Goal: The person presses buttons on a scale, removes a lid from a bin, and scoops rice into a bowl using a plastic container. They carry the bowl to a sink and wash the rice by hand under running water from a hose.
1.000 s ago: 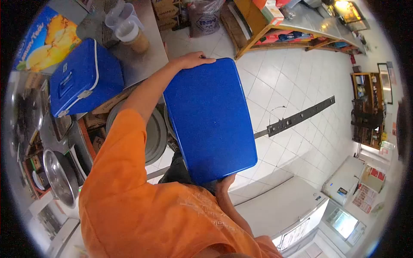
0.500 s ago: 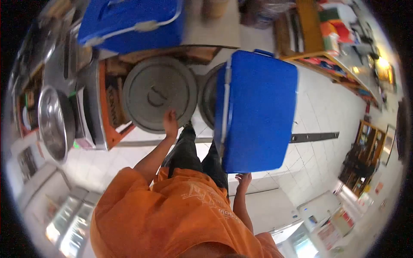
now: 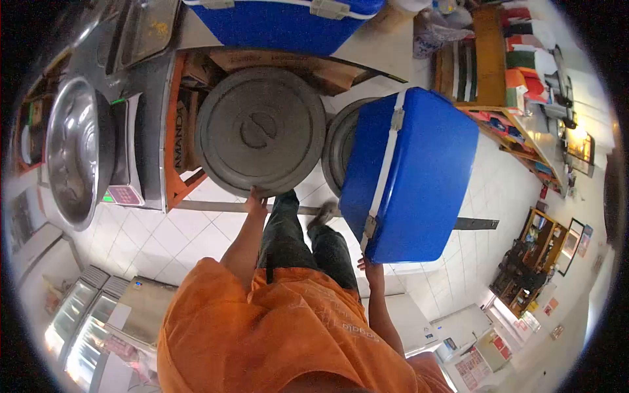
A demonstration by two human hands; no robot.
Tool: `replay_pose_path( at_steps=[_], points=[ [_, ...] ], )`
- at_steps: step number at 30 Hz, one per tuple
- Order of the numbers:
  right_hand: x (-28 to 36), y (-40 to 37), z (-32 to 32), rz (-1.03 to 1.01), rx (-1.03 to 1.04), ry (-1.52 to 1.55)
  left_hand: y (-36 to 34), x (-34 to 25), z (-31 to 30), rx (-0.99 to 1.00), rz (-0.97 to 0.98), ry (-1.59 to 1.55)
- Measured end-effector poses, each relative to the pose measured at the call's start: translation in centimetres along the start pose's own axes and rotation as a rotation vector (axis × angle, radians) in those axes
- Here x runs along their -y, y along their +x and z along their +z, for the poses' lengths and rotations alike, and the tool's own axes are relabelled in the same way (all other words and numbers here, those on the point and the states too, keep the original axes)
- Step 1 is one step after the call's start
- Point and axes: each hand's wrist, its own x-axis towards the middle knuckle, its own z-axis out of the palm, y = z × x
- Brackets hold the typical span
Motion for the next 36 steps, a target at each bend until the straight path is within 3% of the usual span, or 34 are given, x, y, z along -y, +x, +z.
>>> replay_pose_path(
  at_steps=[1,3,5,7,8,9,11,12,17,19,23,25,27,29,31,36],
  points=[
    [0.3,0.4,0.0,0.015,0.03,0.036,-3.5,-1.6,0.9,0.02,0.002,-0.009],
    [-0.1,0.9,0.4,-0.007,0.058,0.001,-9.6,-4.2,1.3,0.389,0.048,-0.12],
    [3.8,-0.6,1.9,-0.13,0.066,0.022,-13.0,-7.0,3.1,0.481,0.177,-0.084],
    [0.9,1.1,1.5,-0.478,0.185,-0.231,-15.4,-12.4,5.4,0.615,0.271,-0.085],
    [3.8,-1.0,2.2,-0.241,0.154,-0.129,-17.9,-15.1,7.1,0.672,0.281,-0.116],
    [2.6,-0.8,2.2,-0.297,0.163,-0.113,-21.9,-16.3,9.0,0.643,0.348,-0.127],
    [-0.5,-0.2,1.4,-0.717,0.191,-0.35,-28.6,-17.6,10.5,0.63,0.422,-0.142],
    [-0.5,-1.3,1.2,-0.398,0.151,-0.351,-30.9,-17.9,10.5,0.679,0.454,-0.148],
    [-7.9,-4.3,-1.9,-0.407,-0.023,-0.264,-43.6,-16.5,5.1,0.805,0.434,-0.116],
    [-12.7,-5.5,-3.1,-0.37,-0.102,-0.231,-47.7,-14.3,1.2,0.868,0.564,0.036],
    [-21.7,-8.5,-4.9,-0.268,-0.177,-0.241,-52.6,-6.7,-4.0,0.908,0.428,-0.009],
    [-24.5,-10.5,-5.2,-0.076,-0.086,-0.112,-47.4,-1.9,-4.9,0.83,0.975,0.574],
    [-26.7,-11.9,-5.1,-0.071,-0.055,-0.095,-43.3,0.8,-2.6,0.982,1.218,0.915],
    [-26.5,-13.0,-5.4,-0.059,-0.057,-0.206,-42.0,4.5,1.5,1.114,0.303,0.401],
    [-29.2,-11.6,-4.8,-0.217,-0.028,-0.306,-40.7,7.2,3.8,1.145,0.303,0.546],
    [-25.6,-10.7,-4.9,-0.23,-0.132,-0.284,-36.8,10.1,6.0,1.016,0.326,0.604]
  ],
)
